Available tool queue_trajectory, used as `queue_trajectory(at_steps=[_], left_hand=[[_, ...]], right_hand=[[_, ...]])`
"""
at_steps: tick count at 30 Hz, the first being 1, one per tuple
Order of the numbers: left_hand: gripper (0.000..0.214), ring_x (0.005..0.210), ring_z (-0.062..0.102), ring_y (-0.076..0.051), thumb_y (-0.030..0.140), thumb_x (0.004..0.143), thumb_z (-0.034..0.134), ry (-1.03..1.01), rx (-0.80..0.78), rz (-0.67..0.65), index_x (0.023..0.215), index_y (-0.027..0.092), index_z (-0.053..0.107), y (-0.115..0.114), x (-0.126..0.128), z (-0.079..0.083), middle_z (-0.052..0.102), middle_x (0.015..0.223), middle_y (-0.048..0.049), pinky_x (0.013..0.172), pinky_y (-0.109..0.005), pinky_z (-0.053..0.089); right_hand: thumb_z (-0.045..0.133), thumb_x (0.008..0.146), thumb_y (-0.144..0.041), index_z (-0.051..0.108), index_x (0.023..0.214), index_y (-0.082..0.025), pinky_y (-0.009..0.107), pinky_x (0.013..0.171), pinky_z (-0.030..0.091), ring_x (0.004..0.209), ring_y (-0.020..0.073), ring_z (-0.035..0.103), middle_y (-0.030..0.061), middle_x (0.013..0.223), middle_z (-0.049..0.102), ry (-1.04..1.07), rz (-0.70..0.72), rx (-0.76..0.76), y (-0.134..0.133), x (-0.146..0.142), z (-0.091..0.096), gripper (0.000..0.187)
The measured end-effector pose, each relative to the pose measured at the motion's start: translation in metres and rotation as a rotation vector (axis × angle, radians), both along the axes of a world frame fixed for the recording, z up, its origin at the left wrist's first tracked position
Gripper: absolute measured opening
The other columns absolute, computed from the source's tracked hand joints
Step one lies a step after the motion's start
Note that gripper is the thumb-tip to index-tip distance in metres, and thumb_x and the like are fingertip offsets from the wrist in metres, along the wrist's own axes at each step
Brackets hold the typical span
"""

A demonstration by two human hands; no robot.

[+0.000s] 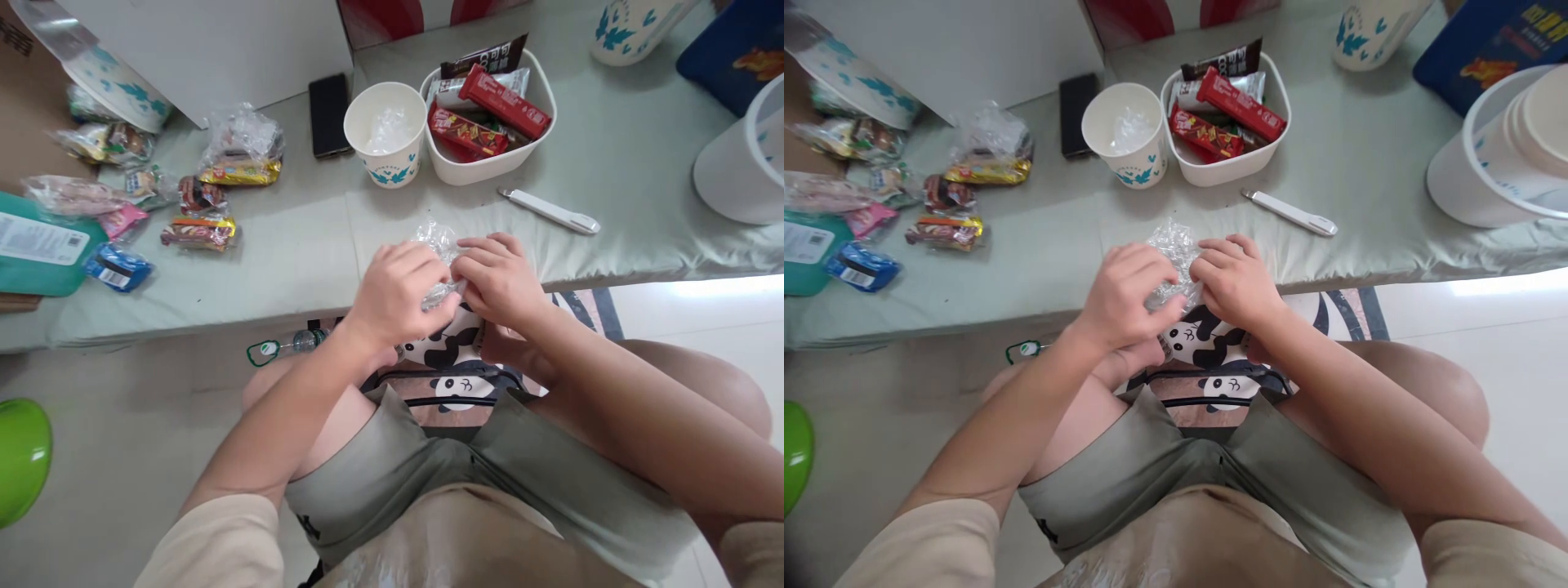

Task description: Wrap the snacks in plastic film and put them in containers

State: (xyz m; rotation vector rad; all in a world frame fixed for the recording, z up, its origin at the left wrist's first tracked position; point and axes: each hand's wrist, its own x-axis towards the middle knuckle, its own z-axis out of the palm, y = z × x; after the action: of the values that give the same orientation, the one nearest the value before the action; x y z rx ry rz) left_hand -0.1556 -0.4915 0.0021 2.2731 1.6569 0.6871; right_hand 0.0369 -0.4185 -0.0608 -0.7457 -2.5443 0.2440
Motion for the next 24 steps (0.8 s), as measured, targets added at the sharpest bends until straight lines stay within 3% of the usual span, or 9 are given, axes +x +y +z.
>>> queue_trajectory(at_steps=[2, 4, 7, 11, 14, 17, 19, 22, 24], left_hand=[[0.038, 0.110, 0.066, -0.030, 0.044, 0.081, 0.068, 0.030, -0.067, -0.052, 0.108, 0.017, 0.066, -0.002, 0.012, -0.007, 0.074, 0.115, -0.0123, 0.096, -0.043, 0.047], [0.044, 0.113, 0.066, -0.031, 0.036, 0.081, 0.069, 0.057, -0.153, -0.008, 0.120, 0.015, 0.064, -0.002, 0.014, -0.012, 0.072, 0.121, -0.0143, 0.097, -0.043, 0.048], [0.028, 0.097, 0.068, -0.026, 0.020, 0.084, 0.057, 0.027, -0.311, 0.110, 0.110, 0.016, 0.067, 0.003, 0.003, -0.010, 0.075, 0.108, -0.0112, 0.087, -0.038, 0.049], [0.013, 0.078, 0.062, -0.017, 0.020, 0.083, 0.055, -0.154, -0.472, 0.153, 0.088, 0.019, 0.067, 0.011, -0.017, -0.002, 0.074, 0.090, -0.0036, 0.075, -0.032, 0.045], [0.009, 0.072, 0.056, -0.014, 0.022, 0.084, 0.058, -0.260, -0.491, 0.211, 0.085, 0.018, 0.066, 0.015, -0.027, -0.002, 0.066, 0.077, 0.0004, 0.070, -0.029, 0.042], [0.020, 0.070, 0.055, -0.011, 0.024, 0.085, 0.062, -0.385, -0.437, 0.299, 0.103, 0.018, 0.066, 0.017, -0.033, -0.009, 0.067, 0.082, 0.0012, 0.071, -0.026, 0.043], [0.029, 0.068, 0.055, -0.010, 0.023, 0.085, 0.064, -0.437, -0.409, 0.334, 0.113, 0.018, 0.064, 0.019, -0.033, -0.012, 0.067, 0.084, 0.0014, 0.072, -0.026, 0.045], [0.032, 0.068, 0.057, -0.010, 0.025, 0.088, 0.067, -0.396, -0.394, 0.348, 0.119, 0.019, 0.063, 0.022, -0.030, -0.014, 0.068, 0.086, 0.0007, 0.075, -0.027, 0.048], [0.036, 0.075, 0.062, -0.013, 0.027, 0.090, 0.069, -0.311, -0.378, 0.333, 0.124, 0.020, 0.063, 0.026, -0.027, -0.015, 0.072, 0.094, -0.0020, 0.081, -0.029, 0.051]], right_hand=[[0.049, 0.088, -0.016, 0.067, 0.091, -0.023, 0.045, 0.104, 0.040, 0.109, 0.0267, 0.071, 0.0057, 0.095, 0.078, 0.021, -0.062, -0.037, 0.001, 0.000, 0.002, 0.019], [0.050, 0.090, -0.021, 0.067, 0.095, -0.023, 0.045, 0.101, 0.042, 0.097, 0.0258, 0.072, 0.0061, 0.095, 0.079, 0.035, -0.105, -0.077, 0.002, 0.002, 0.005, 0.018], [0.058, 0.090, -0.035, 0.067, 0.108, -0.024, 0.046, 0.101, 0.042, 0.096, 0.0262, 0.073, 0.0065, 0.102, 0.079, 0.086, -0.067, -0.140, 0.002, 0.006, 0.008, 0.023], [0.062, 0.087, -0.037, 0.062, 0.121, -0.025, 0.052, 0.110, 0.039, 0.114, 0.0298, 0.070, 0.0085, 0.118, 0.077, 0.103, -0.035, -0.237, 0.009, 0.010, 0.006, 0.036], [0.055, 0.092, -0.031, 0.061, 0.118, -0.028, 0.056, 0.114, 0.037, 0.099, 0.0271, 0.073, 0.0041, 0.093, 0.079, 0.141, -0.112, -0.305, 0.016, 0.010, 0.005, 0.027], [0.057, 0.092, -0.029, 0.060, 0.120, -0.029, 0.058, 0.112, 0.039, 0.096, 0.0284, 0.073, 0.0024, 0.077, 0.074, 0.184, -0.199, -0.336, 0.017, 0.009, 0.005, 0.028], [0.059, 0.090, -0.027, 0.057, 0.126, -0.027, 0.058, 0.107, 0.042, 0.104, 0.0313, 0.072, 0.0060, 0.087, 0.075, 0.192, -0.274, -0.285, 0.015, 0.008, 0.005, 0.036], [0.058, 0.089, -0.023, 0.059, 0.129, -0.023, 0.057, 0.102, 0.045, 0.117, 0.0362, 0.066, 0.0150, 0.120, 0.072, 0.171, -0.371, -0.071, 0.006, 0.006, 0.004, 0.040], [0.055, 0.091, -0.021, 0.063, 0.126, -0.025, 0.054, 0.104, 0.044, 0.124, 0.0354, 0.063, 0.0135, 0.132, 0.068, 0.127, -0.271, 0.047, -0.001, 0.003, 0.004, 0.036]])
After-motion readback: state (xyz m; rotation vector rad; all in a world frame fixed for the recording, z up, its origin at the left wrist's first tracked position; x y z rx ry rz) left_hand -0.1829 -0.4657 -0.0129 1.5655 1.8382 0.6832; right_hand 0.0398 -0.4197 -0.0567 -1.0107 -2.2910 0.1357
